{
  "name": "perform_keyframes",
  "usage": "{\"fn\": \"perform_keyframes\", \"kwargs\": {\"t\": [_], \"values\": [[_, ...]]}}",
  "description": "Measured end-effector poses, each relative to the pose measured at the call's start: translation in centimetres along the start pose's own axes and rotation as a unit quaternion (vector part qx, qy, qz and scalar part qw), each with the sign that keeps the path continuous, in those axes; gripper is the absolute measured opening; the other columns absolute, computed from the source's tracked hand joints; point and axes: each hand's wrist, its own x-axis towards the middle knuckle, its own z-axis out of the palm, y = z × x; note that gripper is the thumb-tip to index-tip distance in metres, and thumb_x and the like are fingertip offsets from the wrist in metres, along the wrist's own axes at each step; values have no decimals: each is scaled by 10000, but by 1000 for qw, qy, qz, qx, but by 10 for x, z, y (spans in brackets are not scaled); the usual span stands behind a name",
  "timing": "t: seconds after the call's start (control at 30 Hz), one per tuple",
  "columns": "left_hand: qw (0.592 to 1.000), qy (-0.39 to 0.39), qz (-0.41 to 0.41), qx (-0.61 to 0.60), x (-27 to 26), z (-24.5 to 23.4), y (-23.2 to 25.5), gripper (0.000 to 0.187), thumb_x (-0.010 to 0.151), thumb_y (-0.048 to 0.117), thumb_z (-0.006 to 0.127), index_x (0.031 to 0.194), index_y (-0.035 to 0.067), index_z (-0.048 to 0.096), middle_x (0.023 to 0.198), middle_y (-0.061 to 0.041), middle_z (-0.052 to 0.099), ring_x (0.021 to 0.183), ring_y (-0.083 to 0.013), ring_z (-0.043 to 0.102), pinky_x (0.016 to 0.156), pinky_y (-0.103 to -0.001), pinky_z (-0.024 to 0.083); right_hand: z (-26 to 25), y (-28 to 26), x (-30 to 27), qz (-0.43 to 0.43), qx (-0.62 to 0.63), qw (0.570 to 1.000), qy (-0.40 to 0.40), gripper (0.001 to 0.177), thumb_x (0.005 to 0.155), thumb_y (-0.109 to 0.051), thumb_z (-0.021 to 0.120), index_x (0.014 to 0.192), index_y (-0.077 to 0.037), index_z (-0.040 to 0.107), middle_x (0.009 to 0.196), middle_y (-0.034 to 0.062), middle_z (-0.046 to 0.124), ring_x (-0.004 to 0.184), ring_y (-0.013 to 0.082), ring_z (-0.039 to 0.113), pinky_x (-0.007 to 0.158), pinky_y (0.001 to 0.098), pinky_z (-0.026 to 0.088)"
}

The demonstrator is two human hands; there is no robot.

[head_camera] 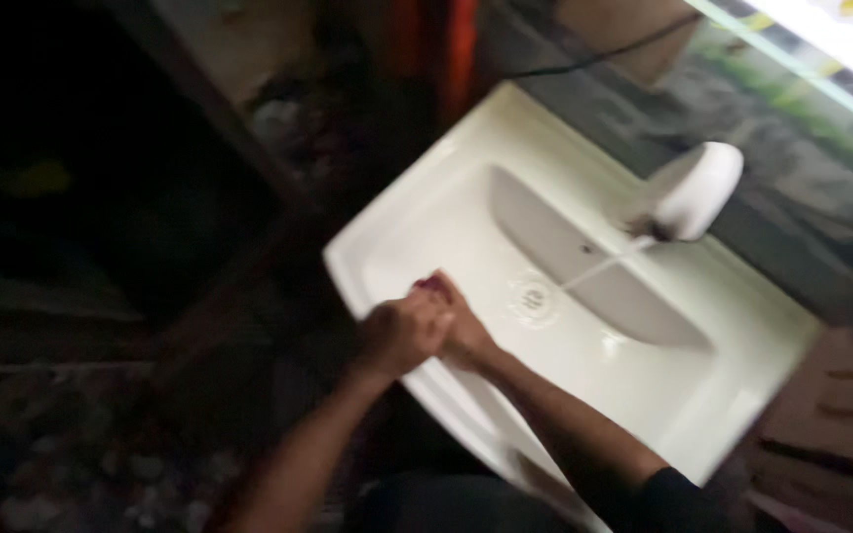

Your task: The person washes their hands and then uses a maroon cloth to wipe the interior of a white bathroom sink. They repeatedly rinse the cloth under running water and wipe different areas of the sink basin and drain.

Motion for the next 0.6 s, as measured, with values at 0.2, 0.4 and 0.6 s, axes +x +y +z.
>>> {"fn": "perform_keyframes", "kwargs": {"t": [0.2,0.4,0.6], "values": [[996,2,-85,16,2,-8,16,359,899,309,704,665,40,669,758,-150,689,644,-364,689,592,-482,555,-79,-41,-67,37,-334,929,-153,242,900,-168,752,1125,-103,690,1362,210,508,1170,303,529,948,399,485],[995,-28,-98,16,3,-7,16,369,924,308,687,674,38,652,784,-148,685,660,-369,687,606,-482,553,-151,-56,-97,298,49,944,130,297,992,-66,492,1218,-16,678,1018,175,691,851,245,650,792,417,555],[993,-22,-109,23,2,-2,15,379,935,334,669,696,40,658,801,-156,680,708,-384,682,645,-497,546,-162,-107,-102,121,281,921,241,367,1118,-219,357,1333,-13,572,1100,142,682,945,243,654,826,392,490]]}}
